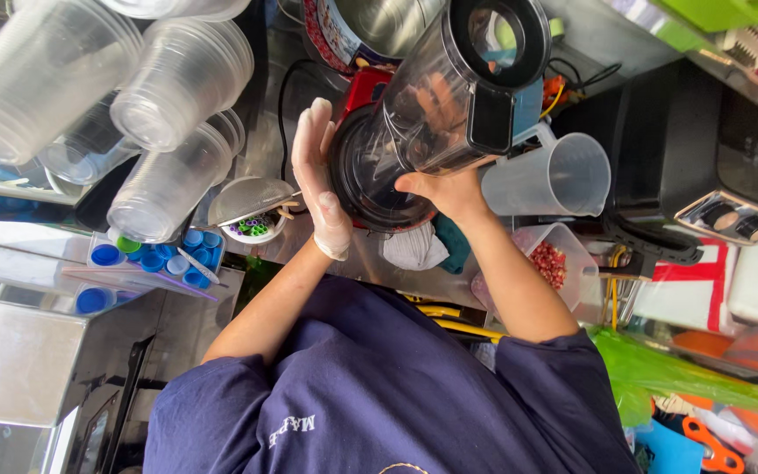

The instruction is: The person handles chopped pomegranate seeds in a plastic container, then assembles a blender by attaching the blade and jar to the base. They retrieve a metal scoop from a freezer and return to the counter. The scene shows a small food preparation area with stacked cups and a fruit display nearby.

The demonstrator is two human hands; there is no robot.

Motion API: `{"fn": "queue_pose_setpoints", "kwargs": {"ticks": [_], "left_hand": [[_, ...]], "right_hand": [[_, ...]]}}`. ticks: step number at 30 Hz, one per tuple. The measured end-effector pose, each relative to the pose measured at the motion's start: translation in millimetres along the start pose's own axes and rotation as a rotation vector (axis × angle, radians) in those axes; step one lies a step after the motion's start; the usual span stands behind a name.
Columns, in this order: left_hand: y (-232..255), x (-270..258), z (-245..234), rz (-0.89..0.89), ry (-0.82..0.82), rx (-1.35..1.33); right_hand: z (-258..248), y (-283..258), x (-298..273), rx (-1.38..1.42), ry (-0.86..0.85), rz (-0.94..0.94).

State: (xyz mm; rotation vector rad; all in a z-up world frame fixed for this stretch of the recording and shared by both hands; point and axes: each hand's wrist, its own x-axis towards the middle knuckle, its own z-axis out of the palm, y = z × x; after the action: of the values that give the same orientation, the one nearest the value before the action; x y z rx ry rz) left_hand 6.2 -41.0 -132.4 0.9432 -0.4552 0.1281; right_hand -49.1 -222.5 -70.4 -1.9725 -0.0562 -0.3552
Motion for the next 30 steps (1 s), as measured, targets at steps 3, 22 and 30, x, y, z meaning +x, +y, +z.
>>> {"fn": "queue_pose_setpoints", "kwargs": {"ticks": [3, 22, 30], "left_hand": [[-4, -5, 6, 0.056, -0.003, 0.06], [7, -9, 2, 0.162, -0.077, 0.331], [22, -8, 0, 0.051, -0.141, 0.312]], "right_hand": [[16, 3, -6, 0.071, 0.117, -0.027], [52, -10, -21, 0.167, 0.494, 0.091], [-21, 16, 22, 0.19, -0.216, 0.025]]}}
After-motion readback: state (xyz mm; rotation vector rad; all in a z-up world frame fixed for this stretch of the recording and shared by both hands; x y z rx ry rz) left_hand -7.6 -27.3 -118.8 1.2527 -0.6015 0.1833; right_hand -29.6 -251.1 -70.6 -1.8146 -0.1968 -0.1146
